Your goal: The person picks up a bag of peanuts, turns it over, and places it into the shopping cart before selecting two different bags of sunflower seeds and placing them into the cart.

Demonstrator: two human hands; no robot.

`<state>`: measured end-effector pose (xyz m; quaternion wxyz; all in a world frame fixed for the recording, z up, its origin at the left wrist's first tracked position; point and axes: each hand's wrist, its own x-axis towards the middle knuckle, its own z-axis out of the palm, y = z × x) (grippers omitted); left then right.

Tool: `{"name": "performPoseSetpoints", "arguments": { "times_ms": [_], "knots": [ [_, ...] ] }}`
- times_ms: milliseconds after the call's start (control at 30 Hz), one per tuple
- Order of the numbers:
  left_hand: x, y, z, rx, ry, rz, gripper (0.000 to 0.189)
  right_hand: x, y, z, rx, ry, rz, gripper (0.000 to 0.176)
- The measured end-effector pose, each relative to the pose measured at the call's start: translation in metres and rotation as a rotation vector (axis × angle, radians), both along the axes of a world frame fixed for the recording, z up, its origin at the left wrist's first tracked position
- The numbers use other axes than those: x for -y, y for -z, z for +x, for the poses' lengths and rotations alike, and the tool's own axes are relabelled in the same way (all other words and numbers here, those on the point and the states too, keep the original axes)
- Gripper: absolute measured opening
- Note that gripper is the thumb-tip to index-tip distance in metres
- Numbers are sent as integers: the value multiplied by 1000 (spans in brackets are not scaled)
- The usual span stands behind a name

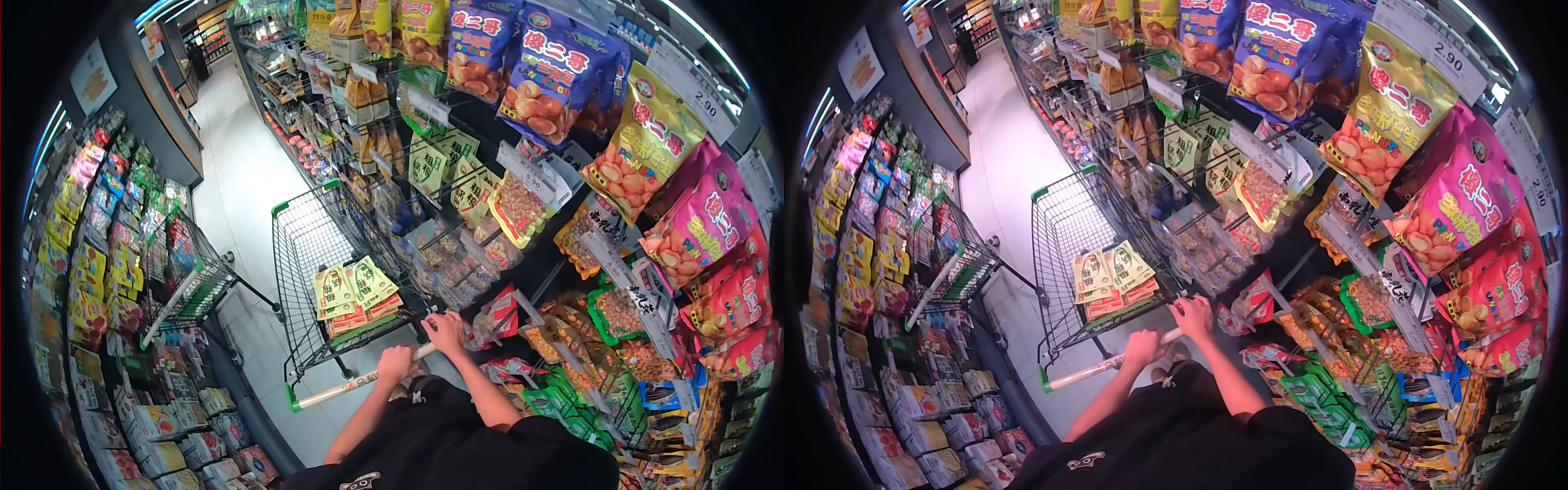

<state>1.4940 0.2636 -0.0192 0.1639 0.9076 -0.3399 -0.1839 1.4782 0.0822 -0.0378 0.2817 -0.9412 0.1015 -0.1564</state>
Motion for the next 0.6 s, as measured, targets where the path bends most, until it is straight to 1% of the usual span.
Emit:
{"name": "performPoseSetpoints", "arguments": {
  "times_ms": [33,67,167,200,233,267,300,333,433,533,600],
  "knots": [
    [0,-1,1,-2,4,5,35,0,-1,2,-6,4,16,21],
    [1,-2,1,-4,8,10,34,1,-2,3,-69,7,57,19],
    [1,1,8,-17,27,42,34,0,-11,12,126,198,393,19],
    [2,-2,8,-31,18,66,34,7,-9,17,375,285,377,31],
    [4,-4,6,-49,6,88,34,20,-5,26,427,462,316,48],
    [5,-6,7,-46,-6,94,35,39,-3,29,456,559,371,62],
    [6,-6,7,-51,-19,94,35,59,-1,37,549,674,367,68],
    [5,-5,7,-57,-28,93,36,81,8,42,540,792,424,70],
    [8,-9,9,-59,-26,91,36,131,15,53,655,898,453,71],
    [8,-9,12,-57,-38,113,36,173,45,65,749,821,563,69],
    [10,-9,13,-69,-49,128,36,188,50,69,781,675,656,66]
  ]
}}
